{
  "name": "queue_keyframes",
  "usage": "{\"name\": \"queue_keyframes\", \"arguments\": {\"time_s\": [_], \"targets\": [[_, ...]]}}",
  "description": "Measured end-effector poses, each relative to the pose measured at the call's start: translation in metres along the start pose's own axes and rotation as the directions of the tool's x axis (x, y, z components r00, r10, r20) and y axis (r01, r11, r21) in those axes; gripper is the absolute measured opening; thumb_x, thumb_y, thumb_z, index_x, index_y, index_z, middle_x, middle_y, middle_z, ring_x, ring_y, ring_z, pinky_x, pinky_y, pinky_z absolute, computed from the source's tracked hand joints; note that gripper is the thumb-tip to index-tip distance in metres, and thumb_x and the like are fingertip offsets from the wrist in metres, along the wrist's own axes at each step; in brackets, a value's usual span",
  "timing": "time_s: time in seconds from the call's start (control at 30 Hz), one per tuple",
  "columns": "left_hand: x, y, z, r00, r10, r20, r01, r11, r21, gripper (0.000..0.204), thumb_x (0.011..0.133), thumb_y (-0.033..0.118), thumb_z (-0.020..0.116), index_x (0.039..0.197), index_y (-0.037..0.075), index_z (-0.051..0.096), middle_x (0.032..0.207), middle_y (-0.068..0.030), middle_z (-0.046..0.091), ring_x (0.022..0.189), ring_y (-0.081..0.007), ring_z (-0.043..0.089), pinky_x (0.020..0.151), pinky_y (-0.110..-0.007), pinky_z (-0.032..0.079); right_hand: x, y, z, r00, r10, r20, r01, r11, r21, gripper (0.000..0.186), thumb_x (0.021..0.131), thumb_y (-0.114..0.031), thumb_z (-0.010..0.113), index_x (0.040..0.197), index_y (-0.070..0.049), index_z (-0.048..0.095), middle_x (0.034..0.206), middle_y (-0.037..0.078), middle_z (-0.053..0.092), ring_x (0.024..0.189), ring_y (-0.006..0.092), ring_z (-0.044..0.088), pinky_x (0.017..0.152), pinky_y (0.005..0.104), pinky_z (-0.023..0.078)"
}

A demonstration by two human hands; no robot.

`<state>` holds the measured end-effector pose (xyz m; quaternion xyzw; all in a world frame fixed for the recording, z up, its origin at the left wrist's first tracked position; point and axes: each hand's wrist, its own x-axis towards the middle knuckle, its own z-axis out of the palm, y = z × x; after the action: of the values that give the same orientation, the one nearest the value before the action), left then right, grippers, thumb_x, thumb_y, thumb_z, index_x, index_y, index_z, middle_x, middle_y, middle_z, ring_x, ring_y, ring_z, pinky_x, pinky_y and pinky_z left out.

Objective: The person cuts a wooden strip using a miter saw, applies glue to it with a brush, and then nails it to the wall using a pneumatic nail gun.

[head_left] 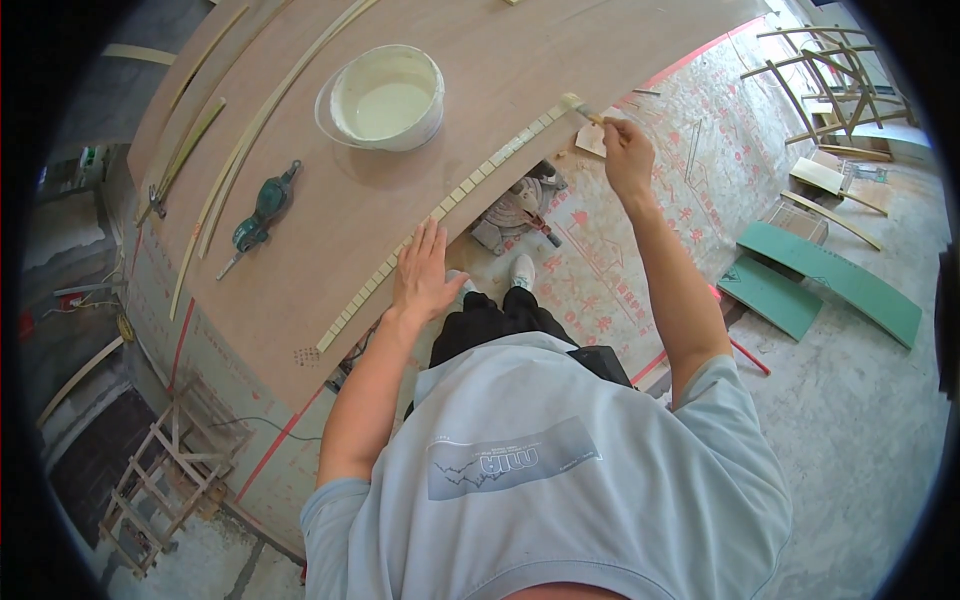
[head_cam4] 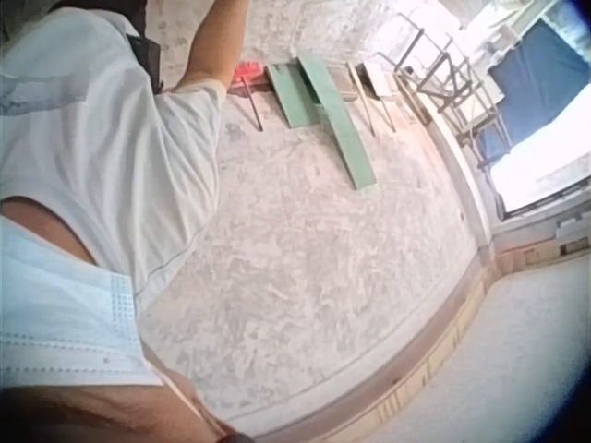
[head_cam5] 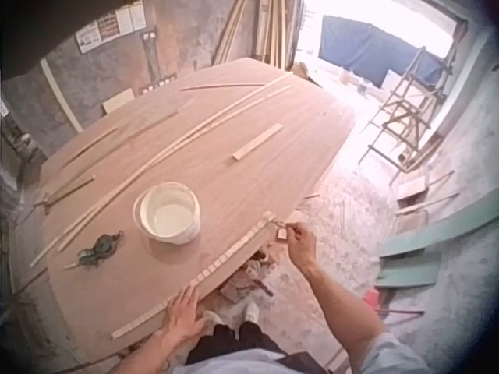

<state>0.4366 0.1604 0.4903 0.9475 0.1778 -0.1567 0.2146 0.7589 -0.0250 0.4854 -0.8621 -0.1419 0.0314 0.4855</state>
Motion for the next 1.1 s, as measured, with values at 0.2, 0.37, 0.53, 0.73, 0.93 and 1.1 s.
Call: {"name": "queue_keyframes", "arguments": {"time_s": [0.2,0.37,0.53,0.73,0.93,1.1], "targets": [[-0.002,0.001,-0.002,0.999,-0.042,0.032,0.043,0.999,-0.023,0.086,0.085,0.036,0.074,0.151,-0.001,0.034,0.162,-0.0189,0.026,0.15,-0.0341,0.025,0.119,-0.049,0.026,-0.045,-0.004,0.013,0.938,-0.206,0.28,0.229,0.972,-0.052,0.019,0.093,-0.016,0.066,0.104,-0.001,0.071,0.092,0.021,0.073,0.081,0.0263,0.073,0.072,0.035,0.055],[0.002,0.005,-0.004,0.999,-0.023,0.022,0.024,0.999,-0.028,0.086,0.084,0.035,0.075,0.151,0.001,0.035,0.162,-0.0175,0.027,0.15,-0.0336,0.025,0.119,-0.048,0.027,0.012,0.011,-0.016,0.997,-0.016,0.076,0.021,0.997,-0.07,0.024,0.093,-0.017,0.064,0.111,-0.002,0.07,0.09,0.018,0.073,0.08,0.0276,0.072,0.075,0.037,0.054],[-0.004,-0.002,-0.003,0.998,-0.048,0.034,0.049,0.998,-0.029,0.086,0.083,0.035,0.076,0.152,0.002,0.035,0.162,-0.0168,0.027,0.15,-0.0328,0.026,0.119,-0.048,0.027,0.002,-0.021,-0.03,0.894,-0.38,0.235,0.426,0.885,-0.189,0.03,0.096,-0.008,0.055,0.123,-0.004,0.065,0.093,0.017,0.067,0.084,0.0319,0.067,0.074,0.0407,0.052],[0.001,0.005,-0.007,0.996,-0.061,0.064,0.063,0.997,-0.038,0.085,0.085,0.034,0.075,0.154,0.006,0.033,0.165,-0.0124,0.022,0.152,-0.0309,0.022,0.119,-0.053,0.027,-0.017,0.019,-0.024,0.747,-0.42,0.516,0.594,0.77,-0.232,0.038,0.087,0.0,0.056,0.124,-0.006,0.064,0.102,0.017,0.057,0.094,0.034,0.061,0.081,0.0402,0.05],[-0.002,0.001,-0.002,0.997,-0.058,0.051,0.06,0.997,-0.042,0.085,0.085,0.034,0.075,0.153,0.006,0.033,0.165,-0.0118,0.022,0.152,-0.0305,0.022,0.12,-0.052,0.025,-0.027,0.006,-0.022,0.651,-0.497,0.574,0.637,0.769,-0.056,0.038,0.086,0.001,0.056,0.122,-0.004,0.064,0.102,0.017,0.057,0.097,0.0337,0.06,0.084,0.0399,0.05],[0.001,0.004,-0.005,0.996,-0.067,0.065,0.07,0.997,-0.043,0.085,0.084,0.032,0.076,0.153,0.006,0.034,0.165,-0.0117,0.021,0.152,-0.0305,0.022,0.12,-0.052,0.025,0.019,0.017,-0.041,0.821,-0.384,0.423,0.52,0.807,-0.278,0.035,0.087,0.001,0.055,0.12,-0.003,0.065,0.105,0.017,0.058,0.093,0.0337,0.062,0.083,0.0395,0.051]]}}
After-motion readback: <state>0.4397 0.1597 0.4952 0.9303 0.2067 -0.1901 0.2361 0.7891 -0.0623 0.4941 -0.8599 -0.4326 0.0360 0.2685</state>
